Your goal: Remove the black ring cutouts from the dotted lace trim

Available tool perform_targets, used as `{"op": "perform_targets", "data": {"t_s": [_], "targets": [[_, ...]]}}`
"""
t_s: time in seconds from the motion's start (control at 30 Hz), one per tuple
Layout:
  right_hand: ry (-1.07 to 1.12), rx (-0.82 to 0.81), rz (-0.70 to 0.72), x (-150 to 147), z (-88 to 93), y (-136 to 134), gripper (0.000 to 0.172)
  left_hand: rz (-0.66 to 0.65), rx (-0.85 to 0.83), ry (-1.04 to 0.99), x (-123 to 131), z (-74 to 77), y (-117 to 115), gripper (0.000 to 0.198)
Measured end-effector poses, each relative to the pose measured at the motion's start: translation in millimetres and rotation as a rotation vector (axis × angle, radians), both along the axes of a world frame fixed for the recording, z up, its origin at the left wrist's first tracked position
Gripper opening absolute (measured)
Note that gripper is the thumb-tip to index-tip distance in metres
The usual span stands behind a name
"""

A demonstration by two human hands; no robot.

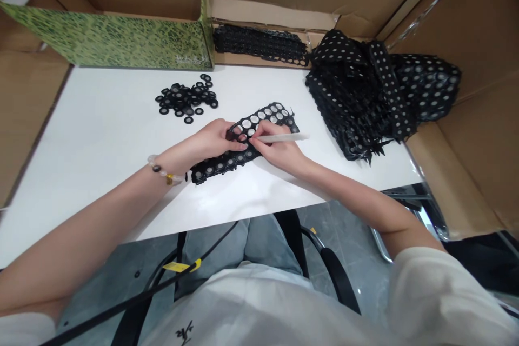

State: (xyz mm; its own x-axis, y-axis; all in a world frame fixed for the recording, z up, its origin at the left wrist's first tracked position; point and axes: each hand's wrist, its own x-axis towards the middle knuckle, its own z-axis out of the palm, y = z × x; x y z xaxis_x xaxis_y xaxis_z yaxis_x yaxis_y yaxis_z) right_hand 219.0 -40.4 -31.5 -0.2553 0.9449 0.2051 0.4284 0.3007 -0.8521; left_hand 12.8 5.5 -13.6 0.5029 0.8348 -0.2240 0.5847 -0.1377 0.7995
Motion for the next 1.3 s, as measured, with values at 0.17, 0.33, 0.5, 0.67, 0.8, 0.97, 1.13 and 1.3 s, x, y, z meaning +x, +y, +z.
{"op": "perform_targets", "data": {"t_s": [0.17, 0.33, 0.5, 0.67, 0.8, 0.97, 1.13, 1.3], "targets": [[0.021, -0.016, 0.019, 4, -0.5, 3, 0.017, -0.101, 0.082, 0.226, -9, 13.5, 9, 0.035], [0.166, -0.178, 0.043, 3, 7.4, 9, 0.019, -0.053, 0.232, 0.431, -26, 21.5, 7, 0.040], [0.135, -0.186, 0.113, -10, 7.8, 9, 0.019, -0.040, 0.122, 0.398, -27, 17.7, -5, 0.039], [0.102, -0.140, 0.075, -13, 4.5, 3, 0.018, -0.101, 0.203, 0.324, -24, 13.5, -10, 0.032], [0.130, -0.143, 0.069, -12, 6.4, 1, 0.018, -0.086, 0.220, 0.314, -22, 9.5, -13, 0.037], [0.105, -0.123, 0.052, -12, 6.5, 0, 0.018, -0.039, 0.213, 0.303, -21, 4.4, -15, 0.035], [0.097, -0.146, 0.063, -11, 6.3, 0, 0.020, 0.011, 0.131, 0.258, -21, 2.0, -14, 0.038], [0.053, -0.069, 0.009, -16, 5.4, -2, 0.018, 0.065, 0.065, 0.174, -21, -1.5, -13, 0.036]]}}
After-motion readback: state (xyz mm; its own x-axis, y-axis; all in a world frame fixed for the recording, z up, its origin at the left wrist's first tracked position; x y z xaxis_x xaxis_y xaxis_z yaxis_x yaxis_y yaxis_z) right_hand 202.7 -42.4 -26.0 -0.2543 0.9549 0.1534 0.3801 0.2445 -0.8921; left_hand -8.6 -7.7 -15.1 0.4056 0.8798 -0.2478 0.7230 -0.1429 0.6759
